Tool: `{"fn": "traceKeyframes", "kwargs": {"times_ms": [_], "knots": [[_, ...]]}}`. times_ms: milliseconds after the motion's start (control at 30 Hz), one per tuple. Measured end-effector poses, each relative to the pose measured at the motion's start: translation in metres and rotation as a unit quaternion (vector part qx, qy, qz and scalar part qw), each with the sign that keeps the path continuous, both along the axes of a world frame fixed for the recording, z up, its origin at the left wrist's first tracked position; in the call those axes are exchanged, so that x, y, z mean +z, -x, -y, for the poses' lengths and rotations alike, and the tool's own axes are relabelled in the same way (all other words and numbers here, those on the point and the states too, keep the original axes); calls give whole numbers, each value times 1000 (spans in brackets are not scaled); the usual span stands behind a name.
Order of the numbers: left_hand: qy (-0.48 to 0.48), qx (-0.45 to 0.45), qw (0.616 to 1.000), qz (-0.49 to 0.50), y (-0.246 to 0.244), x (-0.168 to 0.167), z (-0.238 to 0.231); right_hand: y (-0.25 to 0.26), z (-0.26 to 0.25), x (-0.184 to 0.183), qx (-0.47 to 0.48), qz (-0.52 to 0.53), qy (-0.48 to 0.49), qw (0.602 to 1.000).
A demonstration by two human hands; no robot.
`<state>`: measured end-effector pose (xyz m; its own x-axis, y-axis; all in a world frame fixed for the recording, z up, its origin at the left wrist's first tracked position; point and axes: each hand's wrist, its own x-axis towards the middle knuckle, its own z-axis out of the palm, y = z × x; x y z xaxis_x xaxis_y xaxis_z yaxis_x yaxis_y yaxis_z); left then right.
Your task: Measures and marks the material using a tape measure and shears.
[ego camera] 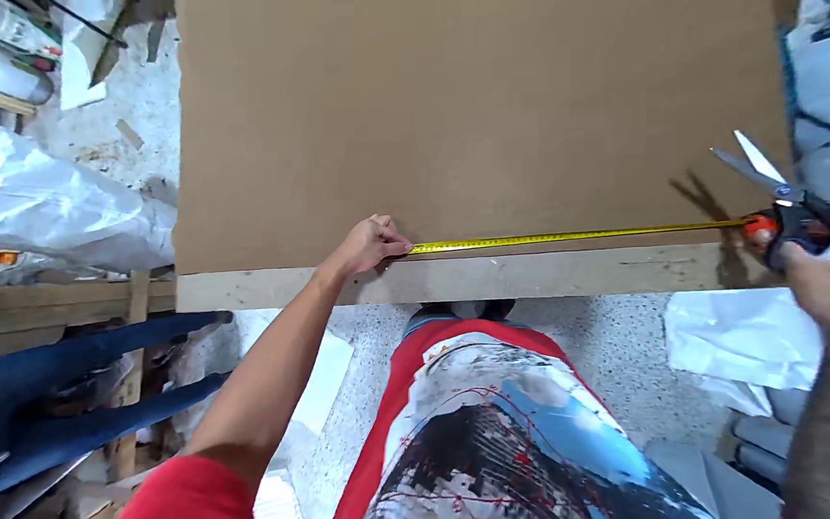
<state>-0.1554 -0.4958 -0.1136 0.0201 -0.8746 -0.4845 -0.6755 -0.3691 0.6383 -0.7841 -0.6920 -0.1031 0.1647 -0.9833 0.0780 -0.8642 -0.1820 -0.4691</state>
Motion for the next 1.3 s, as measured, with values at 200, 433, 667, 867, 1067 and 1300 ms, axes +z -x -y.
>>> {"fn": "traceKeyframes", "kwargs": {"times_ms": [200, 433, 667, 867, 1067, 1300], "knots": [[17, -12, 1000, 19, 2, -4, 3, -91, -150, 24, -74, 293, -272, 914], [-6, 13, 1000, 14, 4, -1, 5, -112, -236, -14, -51, 351, -460, 814], [-7, 15, 1000, 15, 3, -2, 4, -117, -201, -21, -118, 442, -505, 732], [-11, 30, 999, 16, 7, 0, 4, -121, -199, -32, -115, 479, -514, 702], [-7, 31, 999, 12, 6, -3, 4, -124, -198, -37, -125, 485, -521, 691], [-23, 36, 999, 21, 10, 3, 7, -119, -195, -39, -131, 481, -517, 696]]}}
